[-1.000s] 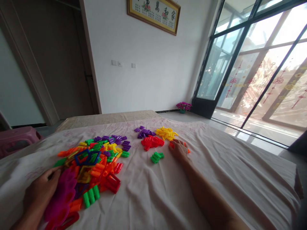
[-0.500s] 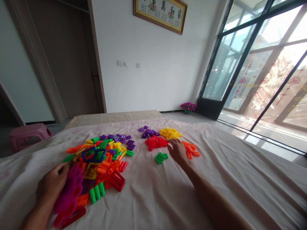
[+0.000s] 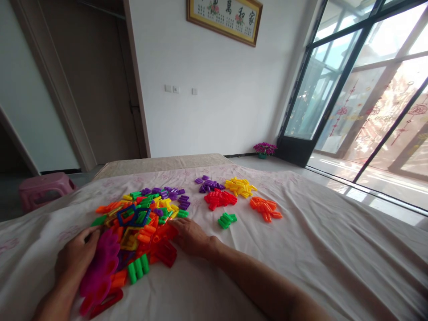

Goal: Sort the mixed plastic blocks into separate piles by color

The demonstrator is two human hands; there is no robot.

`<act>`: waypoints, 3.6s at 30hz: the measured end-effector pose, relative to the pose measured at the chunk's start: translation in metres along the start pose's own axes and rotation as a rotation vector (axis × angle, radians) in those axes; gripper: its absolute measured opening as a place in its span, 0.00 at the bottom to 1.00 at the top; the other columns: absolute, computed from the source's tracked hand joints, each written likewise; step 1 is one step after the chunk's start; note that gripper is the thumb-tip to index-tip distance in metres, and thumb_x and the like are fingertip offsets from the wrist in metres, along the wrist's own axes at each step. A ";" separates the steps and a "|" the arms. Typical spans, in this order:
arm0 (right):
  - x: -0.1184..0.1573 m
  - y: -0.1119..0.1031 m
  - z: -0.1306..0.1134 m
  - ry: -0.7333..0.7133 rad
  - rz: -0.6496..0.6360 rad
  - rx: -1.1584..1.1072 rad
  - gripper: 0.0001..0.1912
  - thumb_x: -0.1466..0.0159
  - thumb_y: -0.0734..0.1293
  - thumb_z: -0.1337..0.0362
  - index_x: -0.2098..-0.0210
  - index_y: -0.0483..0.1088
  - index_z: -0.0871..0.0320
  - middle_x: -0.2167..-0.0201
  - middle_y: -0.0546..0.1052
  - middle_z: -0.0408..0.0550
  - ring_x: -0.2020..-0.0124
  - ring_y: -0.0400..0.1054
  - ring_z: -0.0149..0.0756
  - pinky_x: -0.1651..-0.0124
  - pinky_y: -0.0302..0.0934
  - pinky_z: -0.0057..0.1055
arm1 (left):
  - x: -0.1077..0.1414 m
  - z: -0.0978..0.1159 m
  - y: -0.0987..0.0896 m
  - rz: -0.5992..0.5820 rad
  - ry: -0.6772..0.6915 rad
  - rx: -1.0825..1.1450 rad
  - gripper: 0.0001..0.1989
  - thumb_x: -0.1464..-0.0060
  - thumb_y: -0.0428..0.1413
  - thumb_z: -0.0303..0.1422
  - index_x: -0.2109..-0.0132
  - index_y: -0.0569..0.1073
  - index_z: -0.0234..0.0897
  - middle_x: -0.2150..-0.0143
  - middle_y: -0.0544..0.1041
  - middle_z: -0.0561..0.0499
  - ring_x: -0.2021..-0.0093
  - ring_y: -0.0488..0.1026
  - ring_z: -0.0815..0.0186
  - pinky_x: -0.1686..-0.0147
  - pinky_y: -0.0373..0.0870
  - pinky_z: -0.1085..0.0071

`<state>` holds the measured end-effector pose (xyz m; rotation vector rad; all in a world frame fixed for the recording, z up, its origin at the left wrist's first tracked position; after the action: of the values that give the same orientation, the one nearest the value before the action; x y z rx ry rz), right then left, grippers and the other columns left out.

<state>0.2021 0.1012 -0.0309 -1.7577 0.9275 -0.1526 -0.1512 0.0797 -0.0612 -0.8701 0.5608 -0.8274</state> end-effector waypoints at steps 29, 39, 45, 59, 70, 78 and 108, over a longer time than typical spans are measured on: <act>0.025 -0.104 0.096 0.580 0.485 0.158 0.19 0.34 0.63 0.71 0.46 0.76 0.56 0.48 0.76 0.52 0.49 0.71 0.39 0.48 0.62 0.31 | -0.005 -0.005 0.005 0.007 -0.009 -0.001 0.29 0.40 0.43 0.50 0.45 0.78 0.40 0.54 0.82 0.36 0.55 0.77 0.42 0.59 0.72 0.55; 0.014 -0.032 -0.019 0.253 0.009 -0.140 0.15 0.37 0.71 0.51 0.54 0.78 0.51 0.61 0.82 0.42 0.65 0.74 0.33 0.63 0.59 0.26 | -0.003 -0.003 0.003 0.021 -0.013 0.005 0.28 0.40 0.43 0.49 0.46 0.78 0.41 0.52 0.81 0.36 0.53 0.77 0.42 0.58 0.71 0.55; 0.018 -0.016 -0.034 0.333 -0.172 -0.098 0.13 0.43 0.73 0.54 0.61 0.79 0.53 0.64 0.82 0.44 0.65 0.73 0.36 0.67 0.56 0.27 | -0.001 0.000 0.001 0.030 -0.016 0.012 0.28 0.42 0.45 0.49 0.46 0.79 0.40 0.53 0.82 0.36 0.55 0.77 0.42 0.60 0.71 0.55; 0.013 -0.047 0.014 0.308 -0.038 -0.231 0.15 0.39 0.65 0.69 0.58 0.82 0.56 0.61 0.83 0.46 0.63 0.75 0.35 0.61 0.62 0.25 | -0.004 -0.002 0.002 -0.018 -0.044 -0.010 0.29 0.40 0.43 0.49 0.43 0.77 0.41 0.50 0.80 0.37 0.51 0.76 0.42 0.55 0.71 0.55; 0.017 -0.027 0.002 0.280 -0.066 -0.167 0.13 0.37 0.67 0.67 0.56 0.81 0.54 0.59 0.81 0.47 0.57 0.74 0.36 0.54 0.63 0.27 | 0.005 0.007 -0.005 -0.004 -0.026 0.002 0.29 0.40 0.43 0.48 0.44 0.78 0.39 0.52 0.81 0.35 0.54 0.77 0.43 0.58 0.71 0.55; 0.021 -0.024 -0.015 0.095 -0.159 0.098 0.17 0.37 0.71 0.50 0.53 0.78 0.51 0.58 0.78 0.48 0.56 0.72 0.39 0.55 0.61 0.30 | 0.001 -0.001 0.001 -0.013 -0.014 -0.012 0.30 0.39 0.41 0.50 0.43 0.77 0.40 0.53 0.81 0.36 0.54 0.77 0.42 0.58 0.71 0.56; -0.002 -0.011 -0.007 0.044 0.023 0.023 0.15 0.30 0.62 0.68 0.48 0.75 0.51 0.52 0.78 0.48 0.52 0.72 0.37 0.49 0.63 0.30 | 0.001 0.003 -0.002 -0.011 -0.025 -0.030 0.30 0.41 0.43 0.50 0.45 0.78 0.40 0.52 0.82 0.37 0.55 0.78 0.44 0.59 0.71 0.58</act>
<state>0.2026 0.0988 -0.0182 -1.7280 0.9738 -0.1869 -0.1495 0.0797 -0.0584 -0.9105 0.5474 -0.8190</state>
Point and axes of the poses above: each hand's wrist, its own x-axis away from the middle knuckle, its own y-axis out of the palm, z = x × y, the point moved 3 cm from there along -x, towards the middle knuckle
